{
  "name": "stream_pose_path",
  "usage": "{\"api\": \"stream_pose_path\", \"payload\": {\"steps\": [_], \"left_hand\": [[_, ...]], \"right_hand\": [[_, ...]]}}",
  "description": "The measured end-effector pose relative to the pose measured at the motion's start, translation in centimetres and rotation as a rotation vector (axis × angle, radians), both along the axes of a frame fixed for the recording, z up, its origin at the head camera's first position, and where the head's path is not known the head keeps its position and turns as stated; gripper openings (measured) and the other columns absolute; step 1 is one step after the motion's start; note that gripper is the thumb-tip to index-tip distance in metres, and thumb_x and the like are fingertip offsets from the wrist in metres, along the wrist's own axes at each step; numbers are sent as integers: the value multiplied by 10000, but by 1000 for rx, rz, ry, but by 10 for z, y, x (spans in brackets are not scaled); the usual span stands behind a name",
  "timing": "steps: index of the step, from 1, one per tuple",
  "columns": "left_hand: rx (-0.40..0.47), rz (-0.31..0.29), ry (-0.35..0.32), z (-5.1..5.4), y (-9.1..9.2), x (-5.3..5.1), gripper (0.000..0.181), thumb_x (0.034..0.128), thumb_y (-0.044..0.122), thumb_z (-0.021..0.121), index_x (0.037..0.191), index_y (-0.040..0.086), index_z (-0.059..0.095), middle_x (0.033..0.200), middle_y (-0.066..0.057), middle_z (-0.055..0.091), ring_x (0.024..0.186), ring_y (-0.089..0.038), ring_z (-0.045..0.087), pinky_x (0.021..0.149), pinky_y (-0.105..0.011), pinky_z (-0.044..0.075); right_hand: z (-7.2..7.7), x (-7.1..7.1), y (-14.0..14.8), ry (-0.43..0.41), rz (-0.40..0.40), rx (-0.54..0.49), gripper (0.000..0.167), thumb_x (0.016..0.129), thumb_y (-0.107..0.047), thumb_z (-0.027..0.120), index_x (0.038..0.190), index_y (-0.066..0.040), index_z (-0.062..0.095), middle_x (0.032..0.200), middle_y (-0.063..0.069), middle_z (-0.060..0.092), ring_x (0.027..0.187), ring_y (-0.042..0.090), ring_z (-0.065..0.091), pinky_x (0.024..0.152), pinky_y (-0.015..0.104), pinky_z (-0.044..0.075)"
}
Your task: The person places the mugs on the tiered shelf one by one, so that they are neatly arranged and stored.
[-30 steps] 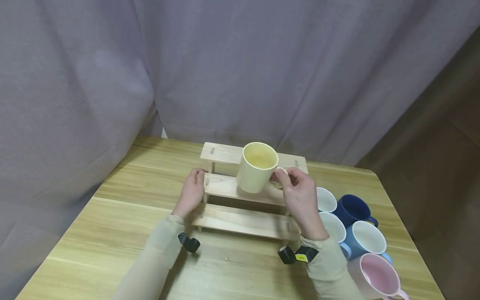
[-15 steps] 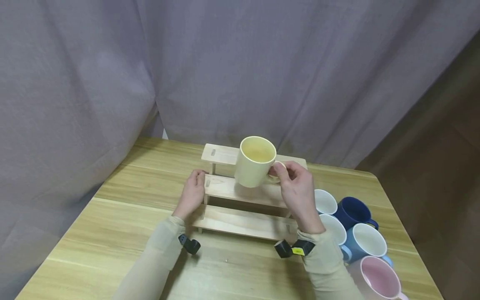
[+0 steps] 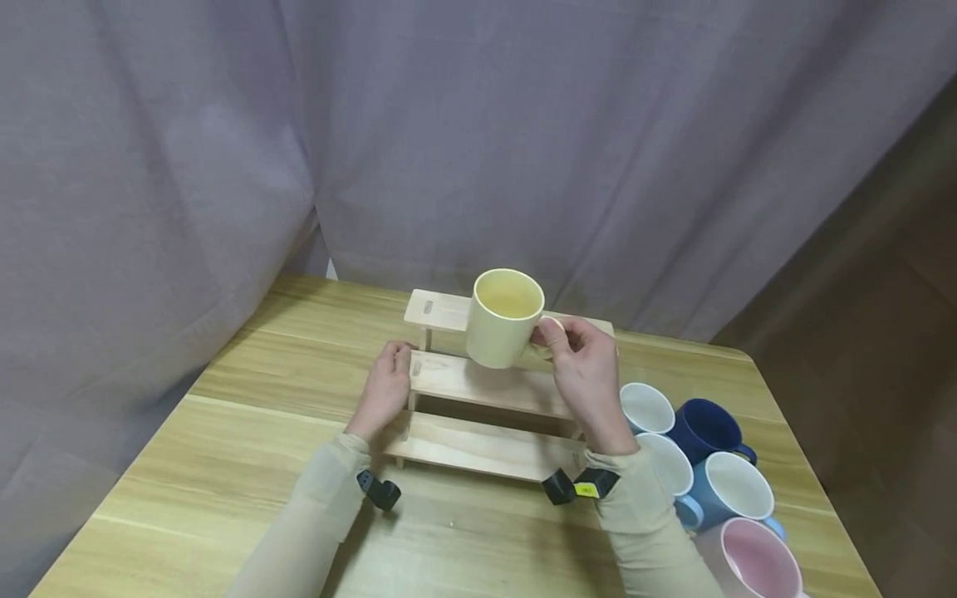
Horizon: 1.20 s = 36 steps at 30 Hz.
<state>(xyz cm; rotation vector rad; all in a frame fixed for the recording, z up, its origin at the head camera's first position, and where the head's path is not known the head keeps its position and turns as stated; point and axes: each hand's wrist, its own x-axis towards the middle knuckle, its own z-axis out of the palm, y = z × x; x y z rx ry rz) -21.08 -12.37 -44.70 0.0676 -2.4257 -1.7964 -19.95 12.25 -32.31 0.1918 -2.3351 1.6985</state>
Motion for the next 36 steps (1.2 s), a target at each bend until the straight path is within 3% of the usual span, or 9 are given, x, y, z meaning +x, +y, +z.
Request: {"api": "stream_pose_path", "payload": {"steps": [11,18,28,32,36], "left_hand": [[-25,-4,6,-2,3,-2,370,1078,257,274,1235,6,497,681,-32,414,490,-136,350,453,-281,351],[-18,1,15,-2,5,-3,363,1077,249,286,1228,3,506,707,-44,425,515,-147,369,480,-293,367],[-27,2,7,1,7,-3,369,1077,242,286,1239,-9,502,731,-56,435,534,-157,379,508,-313,385],[-35,8,6,1,8,-4,368,1077,243,286,1235,-7,504,757,-66,444,564,-169,399,534,-328,396],[-33,6,7,-1,9,-5,366,1077,253,285,1232,7,507,755,-69,450,556,-168,401,524,-326,400]], "right_hand": [[-3,-7,-2,-16,-20,6,306,970,-271,606,1012,26,661,995,190,709,954,276,683,791,398,529],[-2,-12,-3,-8,-31,27,343,970,-320,599,1021,12,670,1006,161,715,969,269,680,713,262,495],[-4,-20,-6,-31,-42,-12,341,970,-305,607,1042,23,669,1008,153,715,954,244,687,738,287,511],[-3,-24,-8,-35,-54,2,343,966,-311,614,1052,16,674,1006,136,716,928,171,686,751,260,492],[-3,-28,-10,-30,-58,1,323,967,-277,619,1052,31,673,999,150,714,925,187,692,775,233,481]]}}
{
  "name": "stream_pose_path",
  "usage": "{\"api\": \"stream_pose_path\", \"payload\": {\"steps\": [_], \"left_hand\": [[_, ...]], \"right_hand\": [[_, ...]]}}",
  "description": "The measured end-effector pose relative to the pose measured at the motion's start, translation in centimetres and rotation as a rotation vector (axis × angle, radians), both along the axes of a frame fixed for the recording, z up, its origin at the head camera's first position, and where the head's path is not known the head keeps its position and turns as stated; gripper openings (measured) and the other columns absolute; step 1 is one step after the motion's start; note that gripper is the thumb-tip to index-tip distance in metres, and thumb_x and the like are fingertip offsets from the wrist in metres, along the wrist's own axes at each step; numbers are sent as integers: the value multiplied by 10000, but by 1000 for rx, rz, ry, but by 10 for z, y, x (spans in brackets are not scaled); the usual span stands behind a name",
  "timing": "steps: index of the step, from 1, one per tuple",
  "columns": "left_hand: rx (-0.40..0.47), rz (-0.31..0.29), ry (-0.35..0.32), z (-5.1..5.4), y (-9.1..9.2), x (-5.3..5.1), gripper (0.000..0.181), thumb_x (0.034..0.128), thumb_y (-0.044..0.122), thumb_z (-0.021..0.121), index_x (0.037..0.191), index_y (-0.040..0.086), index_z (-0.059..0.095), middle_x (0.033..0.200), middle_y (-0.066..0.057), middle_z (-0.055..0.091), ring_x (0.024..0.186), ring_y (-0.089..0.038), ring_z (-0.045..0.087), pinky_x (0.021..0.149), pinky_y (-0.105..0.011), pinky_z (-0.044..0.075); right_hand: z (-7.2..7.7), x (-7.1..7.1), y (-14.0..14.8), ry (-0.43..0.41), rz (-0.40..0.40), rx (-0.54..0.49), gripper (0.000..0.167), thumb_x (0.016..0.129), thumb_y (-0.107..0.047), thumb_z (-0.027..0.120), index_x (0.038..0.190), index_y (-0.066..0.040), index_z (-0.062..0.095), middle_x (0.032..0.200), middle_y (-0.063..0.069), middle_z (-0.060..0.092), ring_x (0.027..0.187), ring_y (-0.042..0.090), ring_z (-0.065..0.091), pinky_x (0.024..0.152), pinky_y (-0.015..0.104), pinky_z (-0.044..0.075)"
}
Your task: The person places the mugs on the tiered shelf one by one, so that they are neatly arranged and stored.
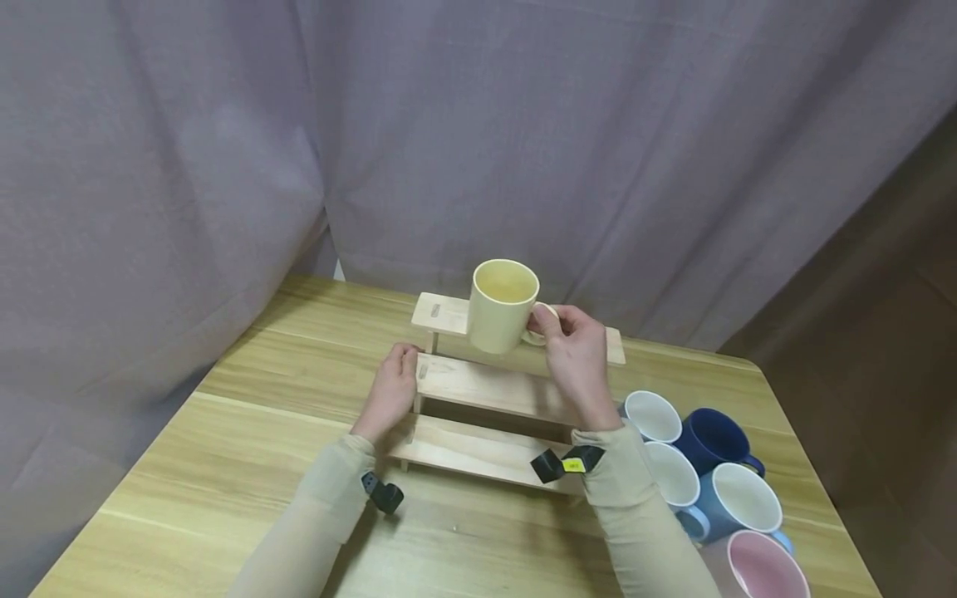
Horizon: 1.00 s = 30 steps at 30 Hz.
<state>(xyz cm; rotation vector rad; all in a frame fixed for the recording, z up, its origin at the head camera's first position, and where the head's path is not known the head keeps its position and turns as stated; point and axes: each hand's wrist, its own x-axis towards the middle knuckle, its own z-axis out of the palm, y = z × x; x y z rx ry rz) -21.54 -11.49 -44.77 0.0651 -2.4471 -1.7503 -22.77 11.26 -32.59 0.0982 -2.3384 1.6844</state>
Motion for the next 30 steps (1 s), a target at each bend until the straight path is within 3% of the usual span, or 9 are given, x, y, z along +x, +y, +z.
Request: {"api": "stream_pose_path", "payload": {"steps": [14,25,30], "left_hand": [[2,8,0,-2,-1,-1,374,1075,249,296,1245,-4,513,754,-69,449,569,-173,401,540,-334,405],[16,9,4,-3,-3,0,354,1076,236,292,1219,1,516,770,-73,449,603,-187,417,555,-340,403],[14,18,13,-2,-3,0,344,1073,227,306,1207,-3,523,796,-84,466,646,-201,438,586,-344,416]], "right_hand": [[-3,-14,-8,10,0,-2,308,965,-279,622,1036,17,670,1010,163,712,939,255,699,782,229,486],[0,-14,-14,-13,34,-23,338,965,-283,614,1066,36,662,1036,176,702,971,276,688,840,319,504],[1,-13,-14,-26,28,-12,343,959,-304,618,1071,17,667,1024,164,705,964,236,684,828,296,490]]}}
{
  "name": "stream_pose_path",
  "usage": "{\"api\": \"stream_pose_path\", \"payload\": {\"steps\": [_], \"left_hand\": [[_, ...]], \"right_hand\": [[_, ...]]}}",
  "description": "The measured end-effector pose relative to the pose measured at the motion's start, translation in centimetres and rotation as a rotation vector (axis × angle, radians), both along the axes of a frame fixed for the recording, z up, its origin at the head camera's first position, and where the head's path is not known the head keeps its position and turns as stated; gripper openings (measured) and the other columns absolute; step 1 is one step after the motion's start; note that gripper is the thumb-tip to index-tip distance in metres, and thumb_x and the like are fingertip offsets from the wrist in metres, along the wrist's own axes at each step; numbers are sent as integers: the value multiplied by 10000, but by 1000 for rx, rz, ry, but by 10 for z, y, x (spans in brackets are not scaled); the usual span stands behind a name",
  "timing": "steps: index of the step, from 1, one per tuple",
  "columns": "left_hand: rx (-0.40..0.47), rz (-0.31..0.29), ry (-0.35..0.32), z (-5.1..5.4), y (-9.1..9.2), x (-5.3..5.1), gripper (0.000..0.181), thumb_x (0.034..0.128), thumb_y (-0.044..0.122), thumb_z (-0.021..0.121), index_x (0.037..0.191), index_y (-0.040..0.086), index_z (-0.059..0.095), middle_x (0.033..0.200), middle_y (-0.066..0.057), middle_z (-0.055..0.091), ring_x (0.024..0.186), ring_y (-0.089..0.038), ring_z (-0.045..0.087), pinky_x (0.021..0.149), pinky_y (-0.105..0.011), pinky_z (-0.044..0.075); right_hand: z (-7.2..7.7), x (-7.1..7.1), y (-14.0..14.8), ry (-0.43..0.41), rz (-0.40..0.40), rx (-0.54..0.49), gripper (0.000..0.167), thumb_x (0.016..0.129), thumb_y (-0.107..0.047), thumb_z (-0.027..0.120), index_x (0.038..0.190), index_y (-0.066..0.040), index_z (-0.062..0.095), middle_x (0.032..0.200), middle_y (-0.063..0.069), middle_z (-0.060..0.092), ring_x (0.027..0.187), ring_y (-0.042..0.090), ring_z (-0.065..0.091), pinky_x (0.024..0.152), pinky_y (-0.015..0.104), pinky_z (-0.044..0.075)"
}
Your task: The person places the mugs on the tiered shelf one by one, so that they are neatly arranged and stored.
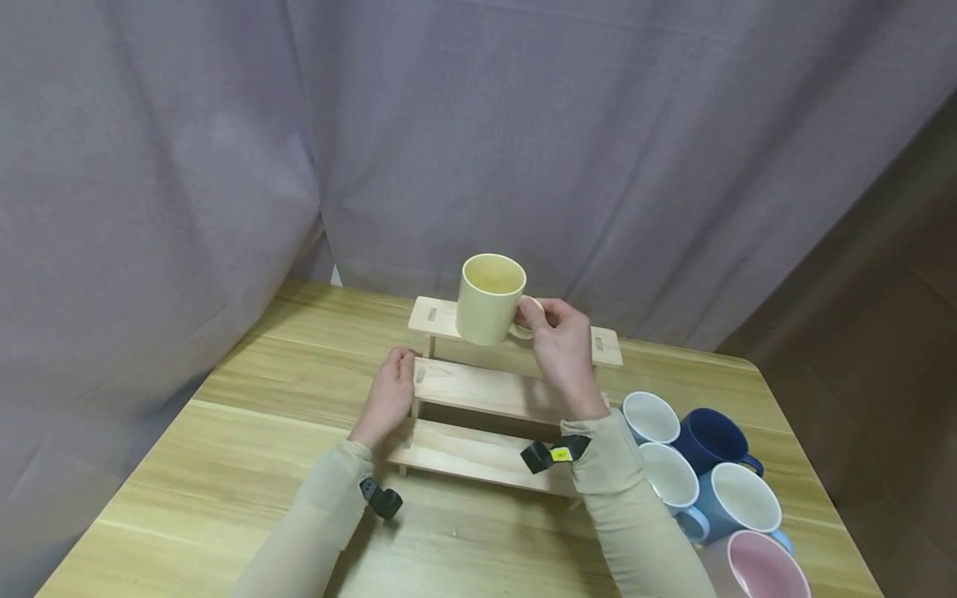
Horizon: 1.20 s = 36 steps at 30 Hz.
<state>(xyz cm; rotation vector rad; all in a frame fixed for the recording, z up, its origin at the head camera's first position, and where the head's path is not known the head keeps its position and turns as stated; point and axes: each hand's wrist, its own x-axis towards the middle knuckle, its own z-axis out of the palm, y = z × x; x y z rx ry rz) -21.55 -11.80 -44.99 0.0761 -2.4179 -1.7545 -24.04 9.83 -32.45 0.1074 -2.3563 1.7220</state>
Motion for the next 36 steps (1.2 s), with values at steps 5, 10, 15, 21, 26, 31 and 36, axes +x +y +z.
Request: {"api": "stream_pose_path", "payload": {"steps": [5,10,15,21,26,31,36], "left_hand": [[1,0,0,0,-1,0,346,1075,228,302,1211,-1,522,783,-85,463,621,-198,430,569,-345,410],[-8,-3,-3,-1,-2,0,351,1075,239,296,1212,7,521,774,-82,460,593,-189,419,549,-342,408],[-11,-1,8,-2,-2,-2,349,1074,230,297,1205,1,527,783,-84,465,606,-192,424,560,-344,410],[-11,-8,4,-2,-3,-1,345,1076,220,294,1209,1,524,764,-79,452,570,-184,410,543,-345,406],[-7,-6,10,-4,-3,-2,342,1075,215,297,1205,-2,527,770,-75,452,590,-186,411,556,-344,406],[-6,0,16,-4,-3,-3,337,1074,214,304,1196,-3,531,765,-75,447,600,-190,408,561,-345,403],[-10,7,15,-5,-3,-4,329,1072,212,313,1187,-2,535,778,-78,458,624,-195,417,579,-345,410]], "right_hand": [[0,0,-1,-7,0,-3,356,948,-318,632,1070,15,669,1021,172,704,963,235,679,799,263,480],[-1,0,-2,-22,8,-24,361,944,-330,638,1062,10,664,1034,176,696,981,255,675,801,271,480],[-3,-1,-2,-26,12,9,373,949,-362,627,1062,-8,661,1034,164,690,966,218,645,786,278,478],[-6,-1,0,-24,29,37,398,959,-395,603,1069,-15,644,1041,172,662,934,204,599,754,302,511],[-9,1,3,-6,40,83,454,967,-430,576,1121,-5,613,1066,143,632,973,232,600,801,340,521],[-13,7,11,32,1,133,443,979,-414,559,1176,-17,576,1165,142,600,1041,284,586,887,398,473],[-17,17,23,43,-16,155,422,989,-396,548,1189,-25,565,1218,142,569,1095,306,555,913,427,448]]}}
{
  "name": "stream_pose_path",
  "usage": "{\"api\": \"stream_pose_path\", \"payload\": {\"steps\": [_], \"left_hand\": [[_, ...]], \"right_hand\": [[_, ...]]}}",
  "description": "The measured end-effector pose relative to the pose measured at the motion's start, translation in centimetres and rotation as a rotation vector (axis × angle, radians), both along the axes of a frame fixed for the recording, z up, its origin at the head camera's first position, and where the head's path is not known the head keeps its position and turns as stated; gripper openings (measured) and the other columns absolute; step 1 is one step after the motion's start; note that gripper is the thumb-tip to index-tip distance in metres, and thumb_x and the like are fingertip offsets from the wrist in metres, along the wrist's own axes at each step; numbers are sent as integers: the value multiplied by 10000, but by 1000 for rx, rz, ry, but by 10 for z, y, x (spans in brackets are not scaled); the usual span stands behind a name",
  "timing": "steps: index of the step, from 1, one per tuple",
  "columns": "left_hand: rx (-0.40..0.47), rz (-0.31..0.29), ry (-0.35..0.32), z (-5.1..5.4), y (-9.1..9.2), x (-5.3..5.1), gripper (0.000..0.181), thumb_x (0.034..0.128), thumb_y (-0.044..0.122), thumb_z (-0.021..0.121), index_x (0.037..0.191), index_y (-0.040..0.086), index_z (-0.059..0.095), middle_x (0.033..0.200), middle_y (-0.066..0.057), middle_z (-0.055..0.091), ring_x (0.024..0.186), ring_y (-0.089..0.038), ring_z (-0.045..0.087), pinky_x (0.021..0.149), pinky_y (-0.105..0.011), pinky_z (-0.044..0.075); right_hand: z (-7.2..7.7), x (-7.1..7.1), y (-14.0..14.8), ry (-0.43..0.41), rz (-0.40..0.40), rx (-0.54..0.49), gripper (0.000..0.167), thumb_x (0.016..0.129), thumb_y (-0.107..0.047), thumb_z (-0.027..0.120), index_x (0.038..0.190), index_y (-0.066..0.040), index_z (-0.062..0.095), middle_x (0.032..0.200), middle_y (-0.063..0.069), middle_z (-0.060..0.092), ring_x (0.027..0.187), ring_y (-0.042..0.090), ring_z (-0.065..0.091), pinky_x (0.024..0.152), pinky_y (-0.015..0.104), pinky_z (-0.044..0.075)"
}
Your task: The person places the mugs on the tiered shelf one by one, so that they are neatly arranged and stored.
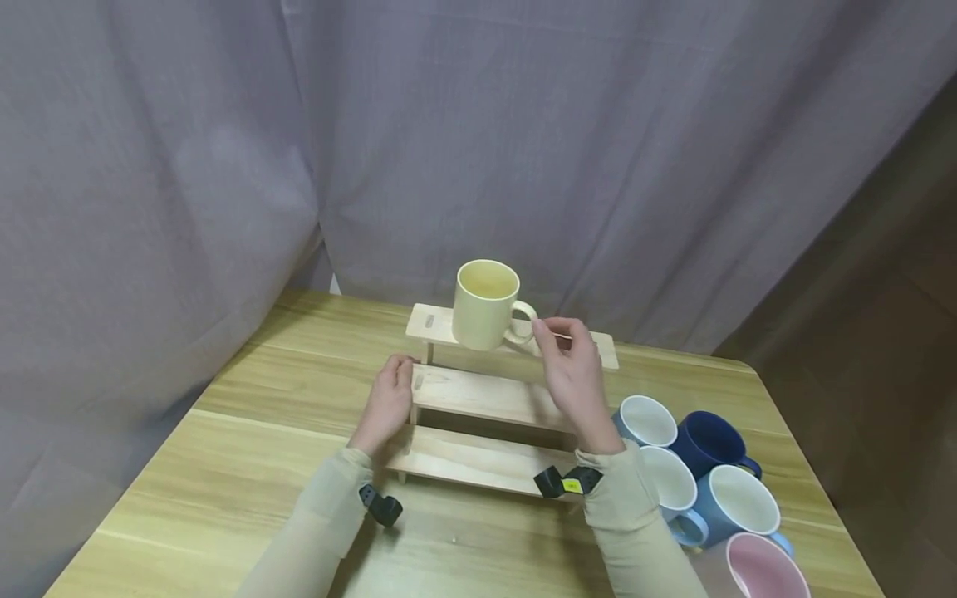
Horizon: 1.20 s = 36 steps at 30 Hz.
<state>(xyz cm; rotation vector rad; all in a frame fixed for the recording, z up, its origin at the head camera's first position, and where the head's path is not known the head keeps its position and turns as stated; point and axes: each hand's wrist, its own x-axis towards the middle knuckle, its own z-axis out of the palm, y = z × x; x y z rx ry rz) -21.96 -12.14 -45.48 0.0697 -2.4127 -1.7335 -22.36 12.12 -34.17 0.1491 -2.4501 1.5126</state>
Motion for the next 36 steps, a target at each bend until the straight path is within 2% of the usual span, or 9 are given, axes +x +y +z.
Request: {"api": "stream_pose_path", "payload": {"steps": [7,12,15,19,24,30,33,36], "left_hand": [[10,-1,0,2,-2,0,326,1071,210,313,1188,-5,528,737,-63,435,556,-168,390,529,-325,399],[8,-2,-2,1,-4,0,324,1072,212,311,1183,1,529,724,-56,429,548,-165,382,521,-319,392],[9,-3,-6,1,-4,0,326,1073,213,309,1186,2,530,724,-54,427,550,-164,381,522,-318,391],[10,1,-4,1,-5,1,327,1073,216,312,1190,4,532,745,-64,436,575,-176,396,548,-334,401],[9,-5,-3,1,-5,1,334,1076,224,304,1197,9,530,738,-62,438,563,-172,396,541,-333,402],[21,-1,-11,3,-6,2,329,1075,229,312,1203,14,526,723,-58,426,533,-166,376,517,-328,390],[16,-1,-14,3,-6,2,332,1075,228,310,1208,12,524,748,-64,432,561,-171,390,541,-334,397],[13,1,-17,4,-6,3,332,1074,228,313,1208,9,524,758,-68,435,571,-177,394,548,-337,400]], "right_hand": [[8,21,14,-38,19,-10,461,992,-444,513,1231,-53,569,1188,114,568,1041,265,547,853,390,443],[10,37,22,-34,2,-3,415,996,-410,525,1211,-62,592,1130,110,607,963,258,581,781,313,446],[9,46,29,-54,-11,-24,395,995,-388,537,1202,-57,601,1144,103,621,962,254,600,792,278,460],[4,59,40,-80,-43,-38,403,991,-396,540,1209,-62,603,1147,101,637,962,184,615,830,241,486],[-6,73,55,-67,-104,-1,363,996,-359,546,1183,-56,618,1125,106,650,909,45,605,783,173,483],[-19,85,70,-21,-167,21,301,996,-286,565,1144,-34,638,1077,100,669,876,21,606,733,130,464],[-24,92,76,-27,-194,12,283,992,-275,574,1126,-35,645,1014,44,692,852,24,615,741,135,471],[-28,99,81,-72,-227,20,294,993,-305,568,1113,-49,646,928,-28,701,824,32,623,736,138,477]]}}
